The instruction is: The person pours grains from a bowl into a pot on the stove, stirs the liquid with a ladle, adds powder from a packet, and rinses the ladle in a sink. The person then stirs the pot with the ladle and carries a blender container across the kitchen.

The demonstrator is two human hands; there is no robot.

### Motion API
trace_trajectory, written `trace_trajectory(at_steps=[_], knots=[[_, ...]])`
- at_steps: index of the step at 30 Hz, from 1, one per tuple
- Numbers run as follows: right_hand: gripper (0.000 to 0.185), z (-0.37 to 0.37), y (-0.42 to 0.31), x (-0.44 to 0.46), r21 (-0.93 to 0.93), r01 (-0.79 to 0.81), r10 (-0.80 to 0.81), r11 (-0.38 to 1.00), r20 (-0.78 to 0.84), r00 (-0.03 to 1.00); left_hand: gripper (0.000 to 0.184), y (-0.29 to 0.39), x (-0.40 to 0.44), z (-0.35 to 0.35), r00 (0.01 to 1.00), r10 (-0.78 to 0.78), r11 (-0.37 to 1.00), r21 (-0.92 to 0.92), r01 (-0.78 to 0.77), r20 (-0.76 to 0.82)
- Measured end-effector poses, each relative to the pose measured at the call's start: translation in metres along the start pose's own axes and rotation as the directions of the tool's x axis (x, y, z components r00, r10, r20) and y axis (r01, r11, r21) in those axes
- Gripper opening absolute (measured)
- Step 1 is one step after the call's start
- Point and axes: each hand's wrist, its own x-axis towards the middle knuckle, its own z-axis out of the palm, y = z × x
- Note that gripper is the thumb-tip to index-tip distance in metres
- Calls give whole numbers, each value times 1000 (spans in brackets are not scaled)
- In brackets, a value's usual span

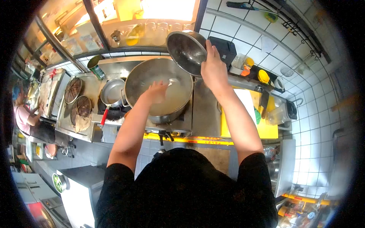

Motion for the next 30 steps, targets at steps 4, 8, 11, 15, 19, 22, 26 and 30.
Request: trace_trajectory(at_steps=[4,8,11,15,19,22,26,30], knots=[[70,-4,2,0,14,3,-3,1000,22,1000,54,67,-25,-86,946,106,988,138,-66,-306],[70,-9,-13,2,59,11,-15,998,82,997,66,90,-4,-128,857,328,931,291,-221,-398],[70,-10,-25,-5,122,53,-62,991,73,995,64,88,5,-117,849,317,886,452,-106,-423],[70,-6,-18,-6,51,145,-145,988,7,989,63,103,-2,-89,860,389,894,362,-265,-331],[70,-2,-4,-7,-12,127,-127,992,4,992,53,111,-22,-82,921,338,919,278,-280,-192],[70,-1,6,1,-125,2,-7,992,-37,999,46,105,-26,-93,996,71,946,313,-87,63],[69,-9,8,9,-84,31,-37,996,-66,997,43,96,-24,-105,997,-41,997,72,36,72],[68,-14,-3,13,-45,47,-49,998,-44,998,50,91,-28,-87,886,220,941,329,-82,-409]])
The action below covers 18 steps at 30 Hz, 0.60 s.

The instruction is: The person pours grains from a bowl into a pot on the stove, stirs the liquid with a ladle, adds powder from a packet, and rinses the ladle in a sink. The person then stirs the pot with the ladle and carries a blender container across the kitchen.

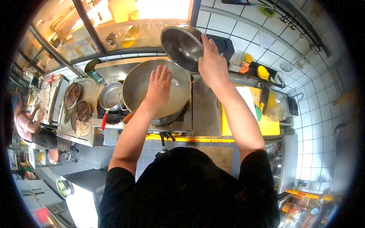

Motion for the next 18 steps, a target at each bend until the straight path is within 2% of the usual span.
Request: trace_trajectory(at_steps=[3,6,8,9,11,12,14,15,17,18], knots=[[67,-1,-9,-1,29,36,-37,999,35,999,57,1,22,-19,994,63,996,-57,-68,-91],[68,2,-14,-4,28,120,-122,992,48,991,54,-6,36,-18,988,120,992,58,-115,-97],[68,0,-19,-5,20,143,-144,989,31,989,54,-11,32,-11,980,199,976,93,-197,-16],[67,-1,-19,-5,23,97,-98,995,36,995,54,-11,31,-5,969,244,964,105,-245,27],[66,-3,-14,-2,25,-5,4,1000,39,999,54,-3,15,6,963,239,968,46,-247,126],[65,-2,-6,0,33,-24,24,999,-16,1000,54,1,8,6,956,237,970,19,-244,175],[65,3,11,4,55,-48,54,997,-118,992,56,7,4,-19,937,93,971,-237,-12,336],[64,-2,12,5,99,-103,112,990,-90,990,57,8,2,-27,903,31,931,-341,131,429],[63,-12,9,8,186,-210,218,960,-20,976,58,10,-3,-10,997,-37,884,-463,64,66],[59,-14,7,10,194,-201,209,960,-23,978,58,12,-1,-11,989,-88,861,-508,14,-121]])
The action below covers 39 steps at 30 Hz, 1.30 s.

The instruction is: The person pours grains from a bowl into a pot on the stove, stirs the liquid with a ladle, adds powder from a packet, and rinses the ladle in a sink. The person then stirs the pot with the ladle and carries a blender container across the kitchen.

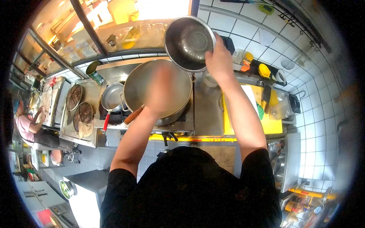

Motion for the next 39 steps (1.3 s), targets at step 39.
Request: trace_trajectory(at_steps=[39], knots=[[67,-8,23,-54,68,90,-88,994,-44,995,51,60,2,-24,968,53,948,292,-126,247]])
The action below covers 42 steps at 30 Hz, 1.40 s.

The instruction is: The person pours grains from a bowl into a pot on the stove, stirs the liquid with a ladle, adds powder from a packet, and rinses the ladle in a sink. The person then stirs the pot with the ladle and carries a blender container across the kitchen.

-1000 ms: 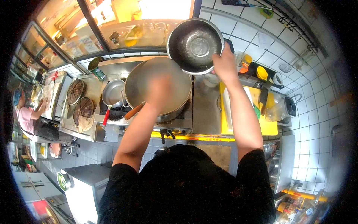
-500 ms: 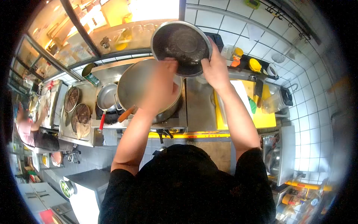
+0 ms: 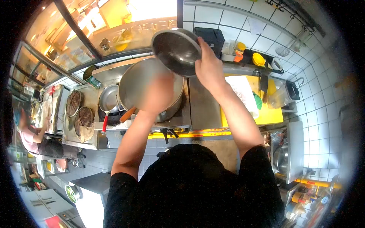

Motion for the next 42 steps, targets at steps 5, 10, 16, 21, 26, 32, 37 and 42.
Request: trace_trajectory(at_steps=[5,10,16,21,26,32,37,42], knots=[[60,-14,49,-16,-45,-193,188,980,-99,977,61,-55,-18,28,921,-325,900,-226,371,216],[52,-15,63,-55,243,-577,576,780,80,813,75,-54,-32,30,894,-341,939,55,340,292],[48,1,72,-93,491,-570,598,659,118,793,65,-26,-12,4,996,47,995,-97,-39,82],[49,7,62,-106,555,-581,633,595,121,764,61,3,-15,0,996,-80,989,129,74,39],[42,23,94,-180,617,-730,801,293,259,540,63,-48,-85,-12,892,-388,821,527,220,232],[39,81,138,-273,566,-819,894,-98,411,177,57,-92,-128,0,773,-397,915,282,289,495],[50,113,167,-290,648,-727,861,-227,483,161,59,-87,-102,-11,798,-232,953,294,72,556],[68,134,202,-330,329,-928,851,177,422,312,59,-106,-84,-25,744,-221,903,421,-89,631]])
